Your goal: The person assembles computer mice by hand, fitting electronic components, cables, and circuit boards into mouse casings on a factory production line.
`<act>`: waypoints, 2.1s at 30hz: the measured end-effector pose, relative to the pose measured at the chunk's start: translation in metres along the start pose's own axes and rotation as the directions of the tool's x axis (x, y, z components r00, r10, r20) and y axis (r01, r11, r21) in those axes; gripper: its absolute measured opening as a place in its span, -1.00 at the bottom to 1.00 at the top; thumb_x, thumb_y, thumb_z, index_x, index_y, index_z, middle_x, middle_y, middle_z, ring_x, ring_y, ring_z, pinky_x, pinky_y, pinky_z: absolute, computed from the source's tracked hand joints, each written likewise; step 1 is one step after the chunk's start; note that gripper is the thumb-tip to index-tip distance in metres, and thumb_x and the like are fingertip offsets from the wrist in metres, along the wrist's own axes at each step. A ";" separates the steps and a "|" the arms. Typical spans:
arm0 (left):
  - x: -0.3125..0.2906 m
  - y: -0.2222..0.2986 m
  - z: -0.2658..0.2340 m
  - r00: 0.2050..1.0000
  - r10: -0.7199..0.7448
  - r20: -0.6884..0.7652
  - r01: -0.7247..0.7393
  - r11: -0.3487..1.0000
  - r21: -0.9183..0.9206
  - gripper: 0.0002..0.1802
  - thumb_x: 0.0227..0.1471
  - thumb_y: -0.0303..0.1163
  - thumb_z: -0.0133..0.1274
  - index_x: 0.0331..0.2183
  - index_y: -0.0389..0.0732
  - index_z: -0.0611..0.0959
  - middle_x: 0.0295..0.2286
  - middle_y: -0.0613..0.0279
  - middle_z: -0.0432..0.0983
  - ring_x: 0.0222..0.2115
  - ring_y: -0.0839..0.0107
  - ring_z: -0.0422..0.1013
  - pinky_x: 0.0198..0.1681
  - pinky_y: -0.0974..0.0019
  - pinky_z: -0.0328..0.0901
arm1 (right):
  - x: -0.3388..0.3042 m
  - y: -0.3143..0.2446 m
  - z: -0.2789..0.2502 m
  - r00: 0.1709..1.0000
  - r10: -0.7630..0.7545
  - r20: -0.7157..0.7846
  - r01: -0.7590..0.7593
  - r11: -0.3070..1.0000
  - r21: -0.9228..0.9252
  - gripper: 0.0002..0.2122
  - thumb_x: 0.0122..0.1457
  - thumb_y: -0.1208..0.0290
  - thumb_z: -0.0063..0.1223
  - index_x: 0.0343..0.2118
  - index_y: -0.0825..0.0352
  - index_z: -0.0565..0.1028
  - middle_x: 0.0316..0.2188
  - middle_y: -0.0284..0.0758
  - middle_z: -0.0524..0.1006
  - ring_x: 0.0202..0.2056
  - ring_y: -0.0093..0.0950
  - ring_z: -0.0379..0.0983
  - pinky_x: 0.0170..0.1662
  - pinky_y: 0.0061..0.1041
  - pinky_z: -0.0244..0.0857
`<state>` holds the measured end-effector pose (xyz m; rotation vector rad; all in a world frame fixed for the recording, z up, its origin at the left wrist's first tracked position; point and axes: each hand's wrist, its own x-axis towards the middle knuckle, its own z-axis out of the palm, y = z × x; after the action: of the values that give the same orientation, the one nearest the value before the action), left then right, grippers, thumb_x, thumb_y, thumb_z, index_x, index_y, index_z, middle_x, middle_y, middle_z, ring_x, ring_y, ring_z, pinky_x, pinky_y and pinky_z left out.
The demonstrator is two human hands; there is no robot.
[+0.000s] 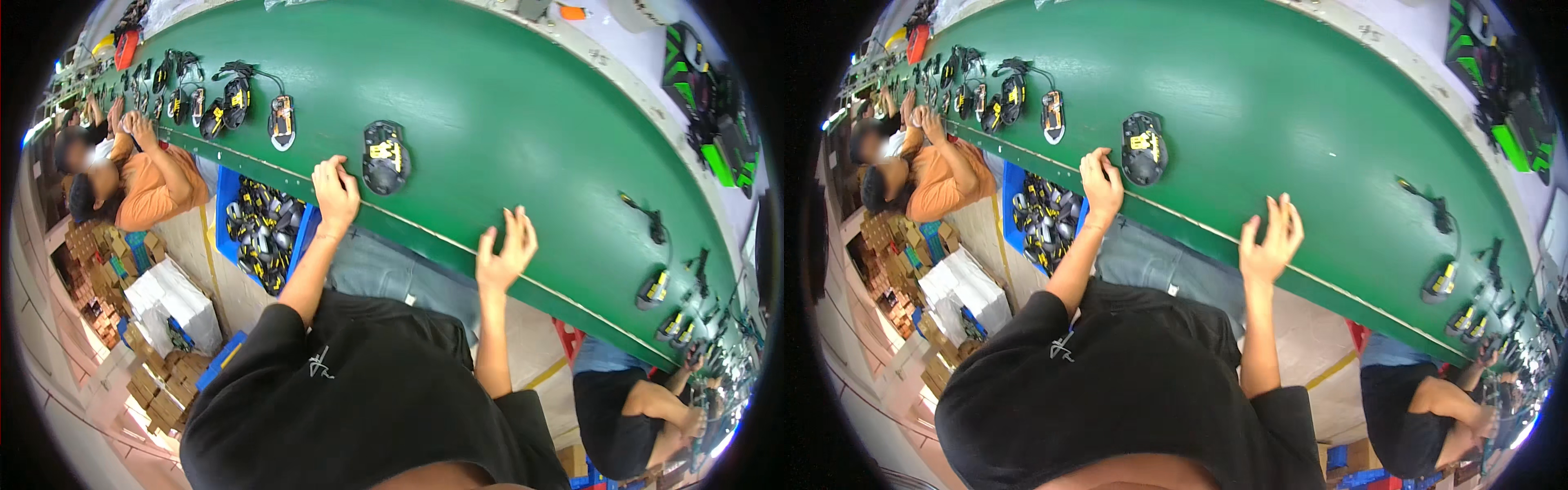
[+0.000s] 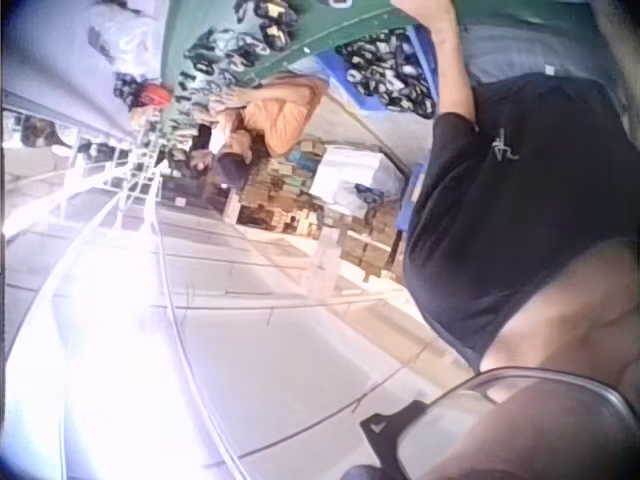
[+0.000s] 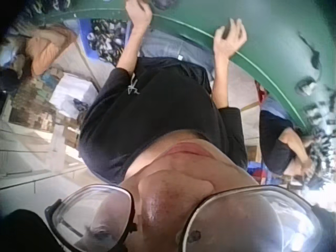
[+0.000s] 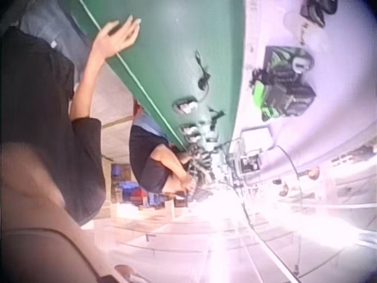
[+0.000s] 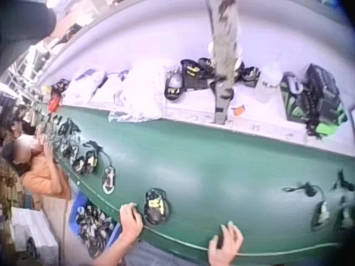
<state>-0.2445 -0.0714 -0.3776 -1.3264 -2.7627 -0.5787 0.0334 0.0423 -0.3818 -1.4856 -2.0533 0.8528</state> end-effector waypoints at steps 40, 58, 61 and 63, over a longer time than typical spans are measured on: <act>0.086 -0.029 -0.008 0.925 0.084 0.371 0.374 -0.383 -0.845 -0.59 0.00 -0.64 0.04 -0.05 -0.44 0.42 -0.11 -0.18 0.45 -0.02 -0.03 0.40 0.05 0.02 0.37 | 0.062 -0.013 0.011 0.952 -0.006 -0.306 -0.058 0.978 -0.199 -0.36 0.04 0.15 0.20 0.14 0.39 0.30 0.07 -0.10 0.41 0.09 -0.12 0.29 0.13 -0.23 0.20; -0.049 0.062 0.000 0.630 0.317 0.709 0.771 -0.145 -0.620 -0.44 0.29 -0.09 -0.37 -0.15 -0.41 0.51 -0.40 -0.12 0.57 -0.53 0.10 0.56 -0.45 0.17 0.52 | 0.018 -0.060 0.015 0.839 0.015 0.544 -0.376 0.738 0.560 -0.76 0.07 0.30 0.22 -0.29 0.38 0.63 -0.45 -0.43 0.59 -0.40 -0.69 0.41 -0.39 -0.66 0.15; -0.047 0.063 -0.001 0.636 0.318 0.703 0.758 -0.084 -0.647 -0.45 0.29 -0.10 -0.35 -0.17 -0.42 0.50 -0.40 -0.13 0.57 -0.54 0.10 0.56 -0.47 0.18 0.52 | 0.018 -0.060 0.018 0.845 0.012 0.535 -0.381 0.716 0.585 -0.79 0.03 0.32 0.26 -0.33 0.35 0.64 -0.46 -0.46 0.58 -0.41 -0.71 0.39 -0.37 -0.69 0.11; -0.050 0.064 -0.004 0.642 0.313 0.700 0.751 -0.072 -0.657 -0.46 0.29 -0.11 -0.35 -0.17 -0.43 0.49 -0.41 -0.13 0.57 -0.54 0.11 0.56 -0.48 0.17 0.52 | 0.019 -0.059 0.023 0.872 0.013 0.489 -0.337 0.741 0.581 -0.76 -0.03 0.24 0.32 -0.39 0.31 0.66 -0.48 -0.43 0.60 -0.44 -0.69 0.38 -0.40 -0.65 0.11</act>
<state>-0.1648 -0.0737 -0.3626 -0.9121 -2.8098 -3.5155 -0.0267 0.0423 -0.3555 -1.1452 -1.5973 1.9302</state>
